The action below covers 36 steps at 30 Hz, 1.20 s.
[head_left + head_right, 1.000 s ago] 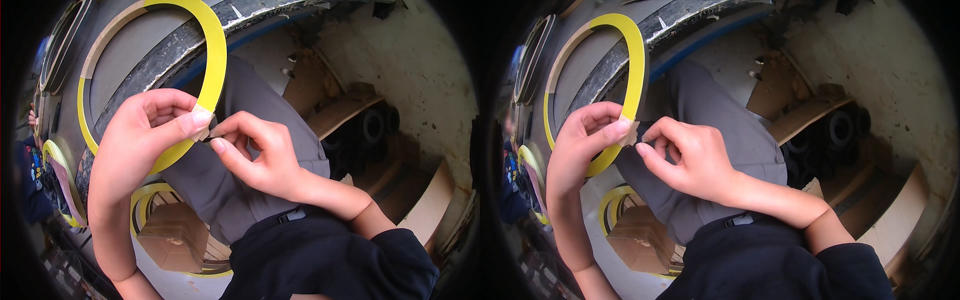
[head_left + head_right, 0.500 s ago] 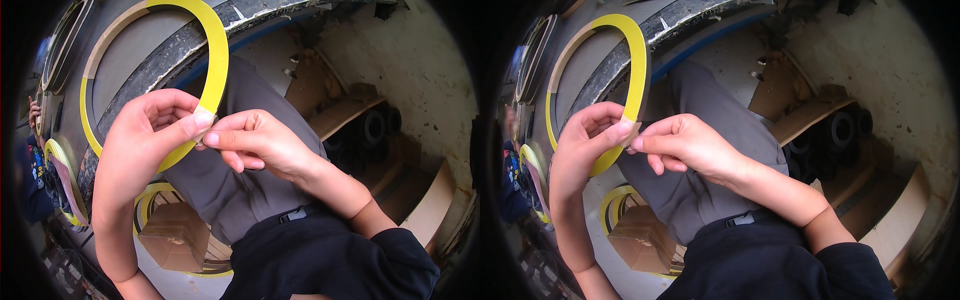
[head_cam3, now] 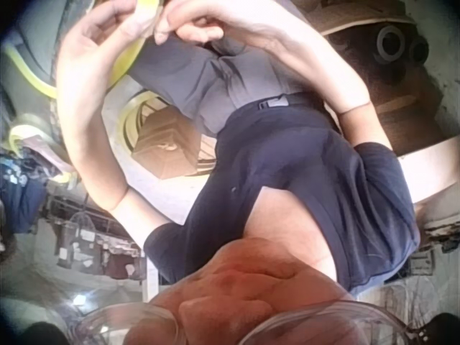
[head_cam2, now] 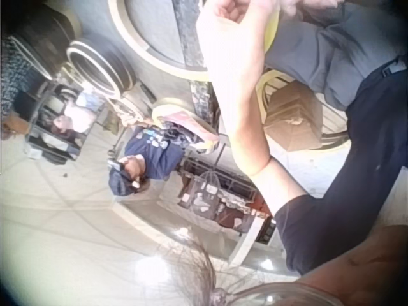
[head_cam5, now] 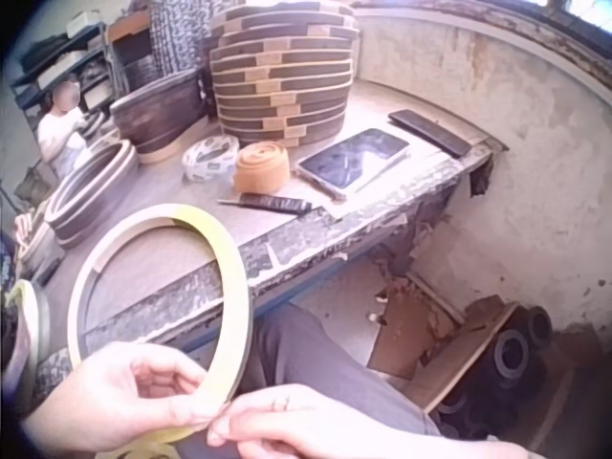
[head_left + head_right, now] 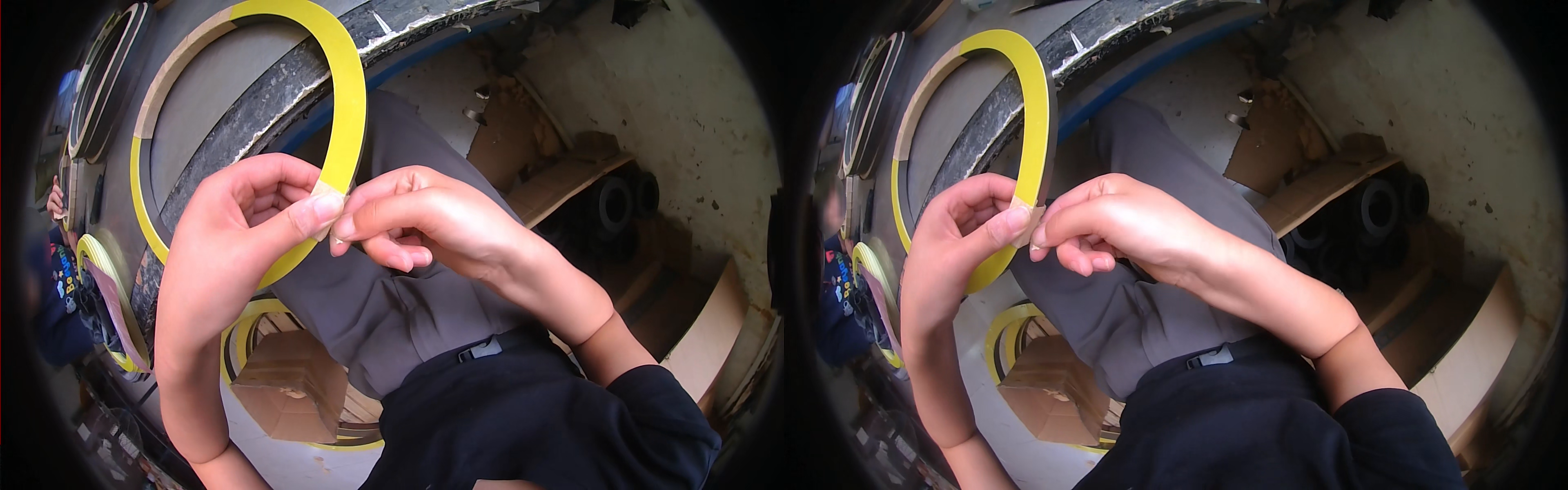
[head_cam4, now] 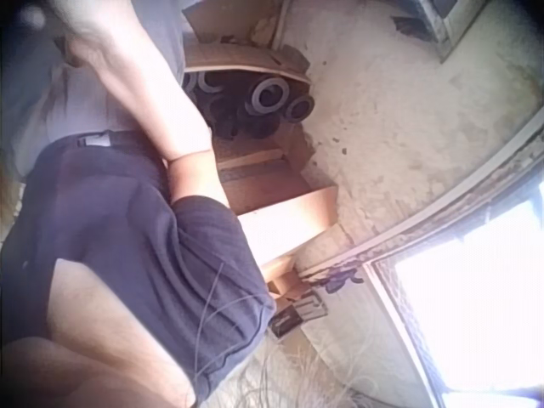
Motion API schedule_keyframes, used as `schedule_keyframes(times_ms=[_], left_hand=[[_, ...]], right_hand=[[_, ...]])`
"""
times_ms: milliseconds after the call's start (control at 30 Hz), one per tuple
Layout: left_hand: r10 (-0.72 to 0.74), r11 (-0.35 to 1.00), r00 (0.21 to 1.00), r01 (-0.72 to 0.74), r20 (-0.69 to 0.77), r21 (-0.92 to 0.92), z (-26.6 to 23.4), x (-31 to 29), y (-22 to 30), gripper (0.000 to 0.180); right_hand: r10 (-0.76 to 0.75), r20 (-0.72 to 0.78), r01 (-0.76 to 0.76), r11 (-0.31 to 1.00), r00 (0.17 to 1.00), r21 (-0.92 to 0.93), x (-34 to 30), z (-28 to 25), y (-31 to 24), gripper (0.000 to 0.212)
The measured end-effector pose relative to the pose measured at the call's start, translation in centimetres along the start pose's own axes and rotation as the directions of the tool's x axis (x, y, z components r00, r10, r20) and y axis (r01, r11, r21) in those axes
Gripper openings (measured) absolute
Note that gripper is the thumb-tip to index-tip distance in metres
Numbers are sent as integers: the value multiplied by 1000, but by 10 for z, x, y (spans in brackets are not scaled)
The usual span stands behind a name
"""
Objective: Applying wood-patterned finishing tape around yellow circular frames.
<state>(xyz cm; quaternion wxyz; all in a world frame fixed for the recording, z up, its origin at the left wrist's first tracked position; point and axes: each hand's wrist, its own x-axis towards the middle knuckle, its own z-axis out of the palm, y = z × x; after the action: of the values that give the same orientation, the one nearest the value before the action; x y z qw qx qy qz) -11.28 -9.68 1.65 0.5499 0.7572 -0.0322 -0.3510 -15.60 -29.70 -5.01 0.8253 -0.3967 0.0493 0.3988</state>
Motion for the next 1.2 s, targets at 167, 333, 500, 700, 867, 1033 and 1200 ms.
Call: schedule_keyframes(times_ms=[167,333,500,700,867,1033,1200], left_hand=[[-39,999,999,39,15,0,-1,0,3,23],[-57,998,998,58,19,-21,-3,-2,1,23],[-78,995,993,83,83,-52,-7,4,3,25],[-108,989,987,119,116,-92,-8,2,11,28],[-68,974,987,97,144,-206,-14,3,3,40],[-80,981,991,98,111,-166,-14,0,5,34],[-56,982,984,85,167,-169,-20,-8,-4,28]], right_hand=[[55,144,-94,954,988,283,8,-25,9,25],[-59,29,58,998,998,31,-17,-61,-8,25],[-539,-366,-354,131,758,-926,-32,-100,24,23],[-559,-339,-467,-98,757,-879,-23,-119,26,20],[-433,-346,31,660,833,-750,-22,-32,-7,29],[-140,-90,113,960,986,-256,0,5,-16,32],[-49,-105,12,946,993,-325,2,11,-26,24]])
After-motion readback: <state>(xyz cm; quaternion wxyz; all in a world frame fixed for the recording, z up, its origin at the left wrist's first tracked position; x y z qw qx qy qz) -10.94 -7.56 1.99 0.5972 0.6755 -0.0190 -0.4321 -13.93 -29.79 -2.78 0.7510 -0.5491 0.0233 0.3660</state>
